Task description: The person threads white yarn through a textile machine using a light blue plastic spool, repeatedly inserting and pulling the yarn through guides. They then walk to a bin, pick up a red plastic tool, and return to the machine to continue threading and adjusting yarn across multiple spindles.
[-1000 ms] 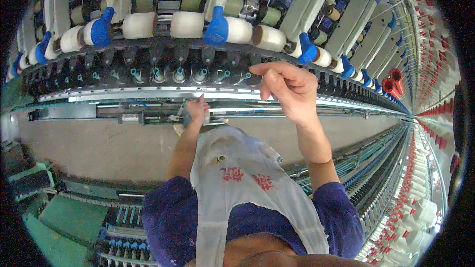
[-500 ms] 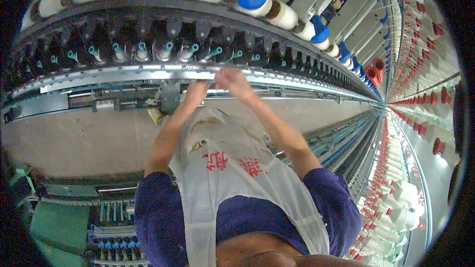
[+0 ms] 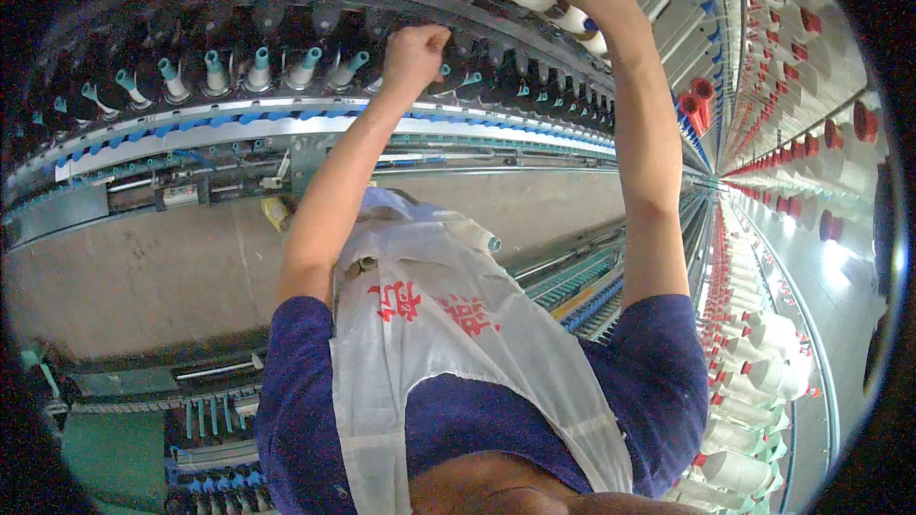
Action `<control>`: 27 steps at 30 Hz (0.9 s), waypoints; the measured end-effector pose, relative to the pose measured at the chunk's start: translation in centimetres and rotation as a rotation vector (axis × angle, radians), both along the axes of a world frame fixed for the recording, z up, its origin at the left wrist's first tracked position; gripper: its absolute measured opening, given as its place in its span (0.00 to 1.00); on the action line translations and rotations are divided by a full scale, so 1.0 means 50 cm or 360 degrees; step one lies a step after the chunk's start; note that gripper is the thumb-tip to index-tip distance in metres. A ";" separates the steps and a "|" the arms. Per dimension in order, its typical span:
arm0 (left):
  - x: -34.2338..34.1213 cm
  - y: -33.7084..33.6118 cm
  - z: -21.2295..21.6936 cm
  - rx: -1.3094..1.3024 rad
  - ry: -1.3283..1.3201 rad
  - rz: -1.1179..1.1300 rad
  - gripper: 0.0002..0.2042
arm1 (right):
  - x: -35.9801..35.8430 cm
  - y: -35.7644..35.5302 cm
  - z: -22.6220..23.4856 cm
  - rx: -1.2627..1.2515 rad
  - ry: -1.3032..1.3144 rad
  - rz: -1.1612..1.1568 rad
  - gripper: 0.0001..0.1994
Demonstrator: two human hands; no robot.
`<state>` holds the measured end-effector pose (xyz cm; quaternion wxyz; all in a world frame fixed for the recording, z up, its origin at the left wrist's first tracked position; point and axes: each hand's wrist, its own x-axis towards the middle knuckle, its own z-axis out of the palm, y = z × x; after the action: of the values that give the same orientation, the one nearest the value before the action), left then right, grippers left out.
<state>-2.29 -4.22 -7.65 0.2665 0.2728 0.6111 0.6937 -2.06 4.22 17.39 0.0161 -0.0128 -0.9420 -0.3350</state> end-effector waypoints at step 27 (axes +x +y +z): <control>0.425 0.120 0.055 0.0003 0.0192 -0.1148 0.41 | 0.818 0.329 -0.243 -0.3058 0.0957 -0.1352 0.14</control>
<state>18.94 1.79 -4.92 0.4572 0.5114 0.4896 0.5382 38.83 20.66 5.26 0.1120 -0.4255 -0.6866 0.5788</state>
